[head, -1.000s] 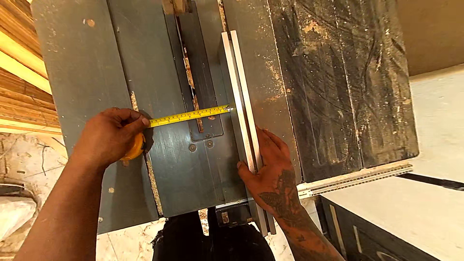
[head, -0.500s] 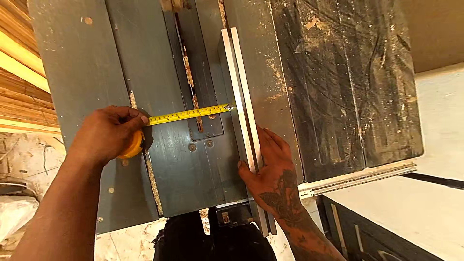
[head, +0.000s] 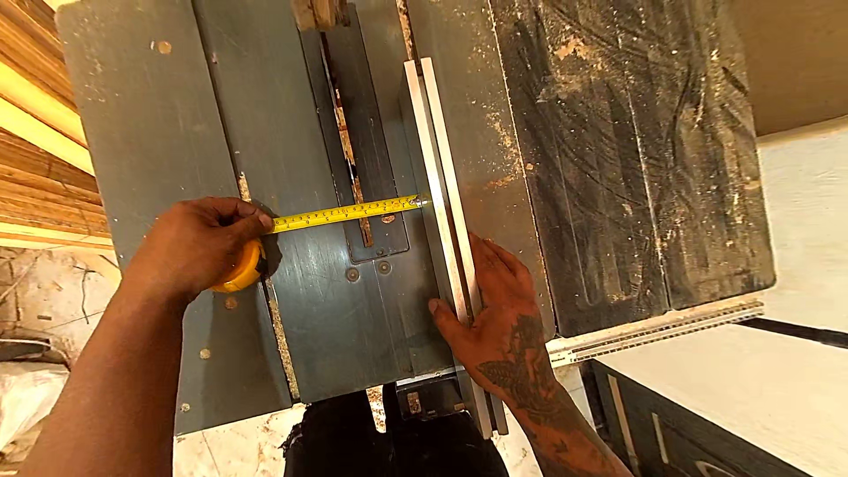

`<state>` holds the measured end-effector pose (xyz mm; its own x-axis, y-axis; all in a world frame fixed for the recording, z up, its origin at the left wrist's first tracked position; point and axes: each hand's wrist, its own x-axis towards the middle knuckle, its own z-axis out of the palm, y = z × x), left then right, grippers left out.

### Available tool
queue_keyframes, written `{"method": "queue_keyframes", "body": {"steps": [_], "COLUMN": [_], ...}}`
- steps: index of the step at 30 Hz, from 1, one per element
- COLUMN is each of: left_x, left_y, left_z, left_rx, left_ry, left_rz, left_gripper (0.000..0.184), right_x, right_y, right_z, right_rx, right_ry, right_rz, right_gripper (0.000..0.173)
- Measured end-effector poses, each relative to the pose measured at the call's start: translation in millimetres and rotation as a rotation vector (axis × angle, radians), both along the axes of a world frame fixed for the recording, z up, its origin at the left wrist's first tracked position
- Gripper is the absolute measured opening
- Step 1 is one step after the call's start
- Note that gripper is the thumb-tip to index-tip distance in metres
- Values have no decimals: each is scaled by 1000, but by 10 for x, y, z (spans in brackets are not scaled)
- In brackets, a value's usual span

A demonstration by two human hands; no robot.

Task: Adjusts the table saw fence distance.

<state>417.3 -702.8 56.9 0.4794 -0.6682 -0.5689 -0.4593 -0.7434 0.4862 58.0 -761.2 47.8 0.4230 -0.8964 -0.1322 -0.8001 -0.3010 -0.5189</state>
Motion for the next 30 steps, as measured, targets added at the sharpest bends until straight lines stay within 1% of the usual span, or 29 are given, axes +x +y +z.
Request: {"method": "queue_keyframes", "body": {"steps": [3, 5, 6, 10, 14, 16, 21, 25, 28, 30], "left_x": [1, 7, 8, -60, -62, -66, -12, 0, 16, 16], "left_y": [3, 9, 10, 8, -1, 15, 1, 5, 6, 5], "left_z": [-5, -21, -25, 50, 41, 30, 2, -16, -24, -25], "left_rx": [1, -6, -8, -28, -21, -29, -55, -39, -12, 3], "left_ry": [-7, -5, -3, 5, 13, 13, 10, 15, 7, 6], "left_rz": [9, 8, 4, 7, 22, 12, 0, 13, -1, -4], "left_gripper": [16, 16, 16, 21, 17, 14, 10, 10, 12, 13], "right_x": [11, 15, 13, -16, -177, -290, -330, -306, -401, -543], "right_y": [7, 32, 42, 93, 226, 328, 277, 281, 418, 583], "right_z": [86, 112, 119, 127, 216, 246, 212, 235, 299, 339], "right_rx": [62, 29, 17, 10, -51, -23, 19, 19, 94, 153], "right_ry": [-75, -149, -148, -125, -113, -89, -76, -133, -180, -158], "right_rz": [-55, -82, -70, 10, -17, -33, 6, -84, -137, -138], "right_gripper": [92, 98, 100, 95, 95, 95, 95, 101, 105, 104]}}
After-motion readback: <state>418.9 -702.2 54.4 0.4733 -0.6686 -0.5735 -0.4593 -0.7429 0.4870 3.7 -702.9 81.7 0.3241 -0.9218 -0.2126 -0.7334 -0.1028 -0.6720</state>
